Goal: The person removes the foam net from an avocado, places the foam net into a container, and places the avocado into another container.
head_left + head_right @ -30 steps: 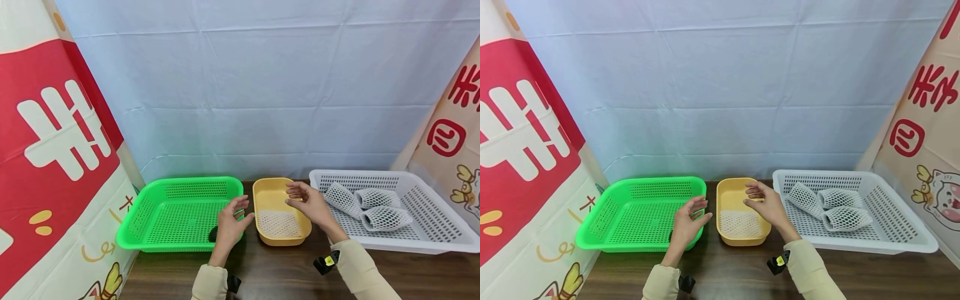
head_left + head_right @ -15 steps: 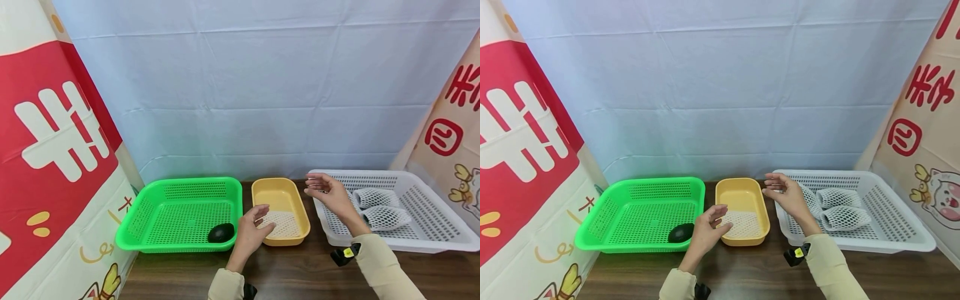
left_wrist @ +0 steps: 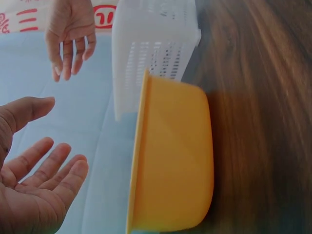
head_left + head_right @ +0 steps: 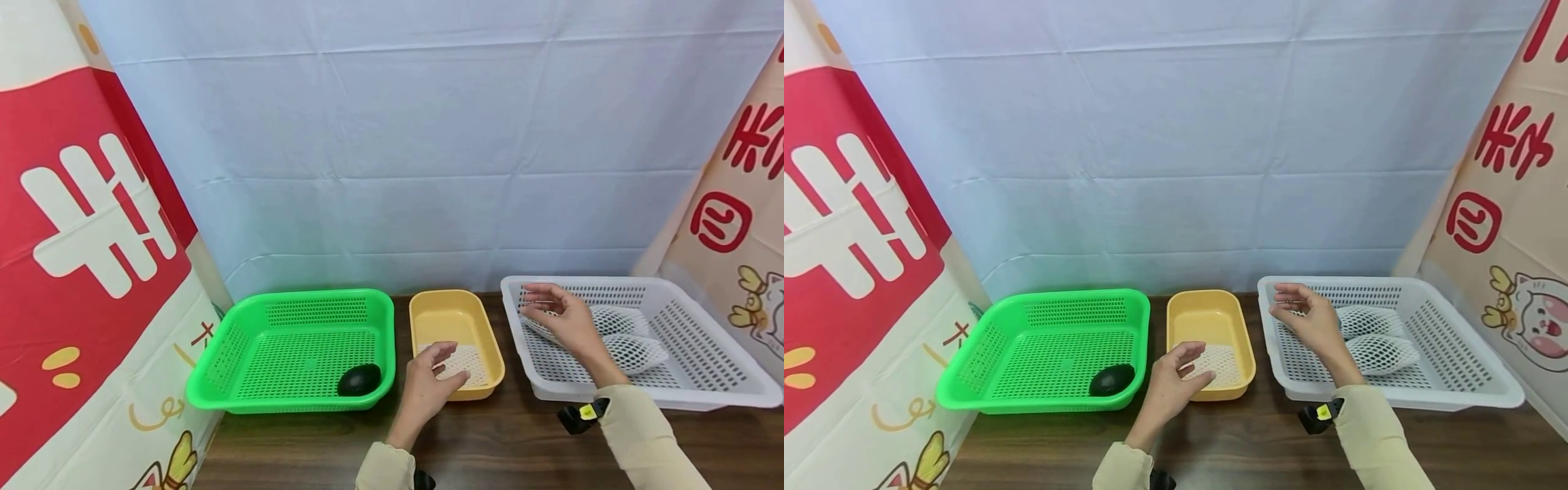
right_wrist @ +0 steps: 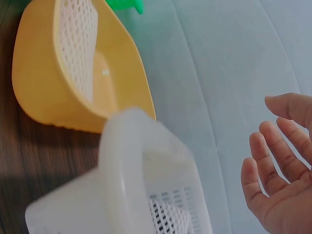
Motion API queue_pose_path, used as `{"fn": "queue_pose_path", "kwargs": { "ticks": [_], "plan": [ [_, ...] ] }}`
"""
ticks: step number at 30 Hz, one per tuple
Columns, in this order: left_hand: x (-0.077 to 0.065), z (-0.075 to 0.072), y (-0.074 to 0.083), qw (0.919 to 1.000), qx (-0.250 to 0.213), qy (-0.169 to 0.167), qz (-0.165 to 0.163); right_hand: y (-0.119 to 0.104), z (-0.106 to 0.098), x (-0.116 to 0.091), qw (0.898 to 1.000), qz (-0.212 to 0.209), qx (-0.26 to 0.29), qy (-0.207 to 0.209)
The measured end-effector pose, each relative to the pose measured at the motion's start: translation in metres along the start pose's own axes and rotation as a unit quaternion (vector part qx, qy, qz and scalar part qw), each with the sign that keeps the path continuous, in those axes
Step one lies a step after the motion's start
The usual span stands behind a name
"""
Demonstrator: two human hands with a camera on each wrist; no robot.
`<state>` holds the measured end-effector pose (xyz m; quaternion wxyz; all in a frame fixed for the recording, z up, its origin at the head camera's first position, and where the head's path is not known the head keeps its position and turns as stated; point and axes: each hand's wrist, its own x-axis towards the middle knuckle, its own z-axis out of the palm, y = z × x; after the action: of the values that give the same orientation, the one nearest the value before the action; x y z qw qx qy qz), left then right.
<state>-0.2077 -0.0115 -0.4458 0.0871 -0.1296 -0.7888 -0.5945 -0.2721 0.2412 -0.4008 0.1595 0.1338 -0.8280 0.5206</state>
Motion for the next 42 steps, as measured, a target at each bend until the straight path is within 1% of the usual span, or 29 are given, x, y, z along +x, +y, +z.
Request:
{"fn": "queue_pose_path", "kwargs": {
  "ticks": [1, 2, 6, 9, 12, 17, 19, 22, 25, 28, 33, 35, 39, 42],
  "plan": [
    [0.000, 0.002, 0.000, 1.0000, -0.003, -0.003, 0.000, -0.001, -0.002, 0.000, 1.000, 0.007, -0.011, 0.006],
    [0.000, 0.004, 0.001, 1.0000, -0.007, -0.006, 0.001, -0.005, -0.003, -0.001, 0.999, 0.016, -0.038, 0.009],
    [-0.002, 0.014, 0.002, 0.9996, -0.026, -0.010, 0.004, -0.004, -0.008, 0.000, 0.998, 0.037, -0.057, 0.013],
    [-0.003, 0.023, 0.002, 0.9994, -0.029, -0.015, 0.011, -0.001, -0.012, 0.001, 0.997, 0.049, -0.063, 0.013],
    [-0.005, 0.031, 0.002, 0.9991, -0.025, -0.024, 0.022, 0.003, -0.017, 0.001, 0.996, 0.052, -0.073, 0.021],
    [-0.006, 0.039, 0.003, 0.9989, -0.025, -0.033, 0.024, 0.014, -0.024, 0.005, 0.994, 0.049, -0.086, 0.047],
    [-0.006, 0.041, 0.003, 0.9989, -0.018, -0.035, 0.025, 0.018, -0.028, 0.004, 0.993, 0.054, -0.093, 0.052],
    [-0.007, 0.045, 0.004, 0.9987, 0.011, -0.040, 0.028, 0.023, -0.038, 0.002, 0.991, 0.068, -0.100, 0.057],
    [-0.009, 0.052, 0.006, 0.9976, 0.046, -0.049, 0.018, 0.028, -0.045, 0.000, 0.989, 0.082, -0.101, 0.065],
    [-0.010, 0.059, 0.008, 0.9962, 0.065, -0.057, 0.007, 0.033, -0.047, -0.001, 0.988, 0.089, -0.097, 0.077],
    [-0.013, 0.070, 0.010, 0.9950, 0.075, -0.066, 0.002, 0.038, -0.050, -0.002, 0.984, 0.111, -0.108, 0.083],
    [-0.015, 0.074, 0.010, 0.9943, 0.079, -0.072, -0.005, 0.040, -0.053, -0.003, 0.984, 0.120, -0.106, 0.082],
    [-0.017, 0.079, 0.008, 0.9929, 0.086, -0.082, -0.006, 0.046, -0.061, -0.004, 0.983, 0.134, -0.094, 0.088],
    [-0.018, 0.083, 0.007, 0.9922, 0.088, -0.088, -0.005, 0.052, -0.067, -0.006, 0.981, 0.140, -0.093, 0.101]
  ]
}}
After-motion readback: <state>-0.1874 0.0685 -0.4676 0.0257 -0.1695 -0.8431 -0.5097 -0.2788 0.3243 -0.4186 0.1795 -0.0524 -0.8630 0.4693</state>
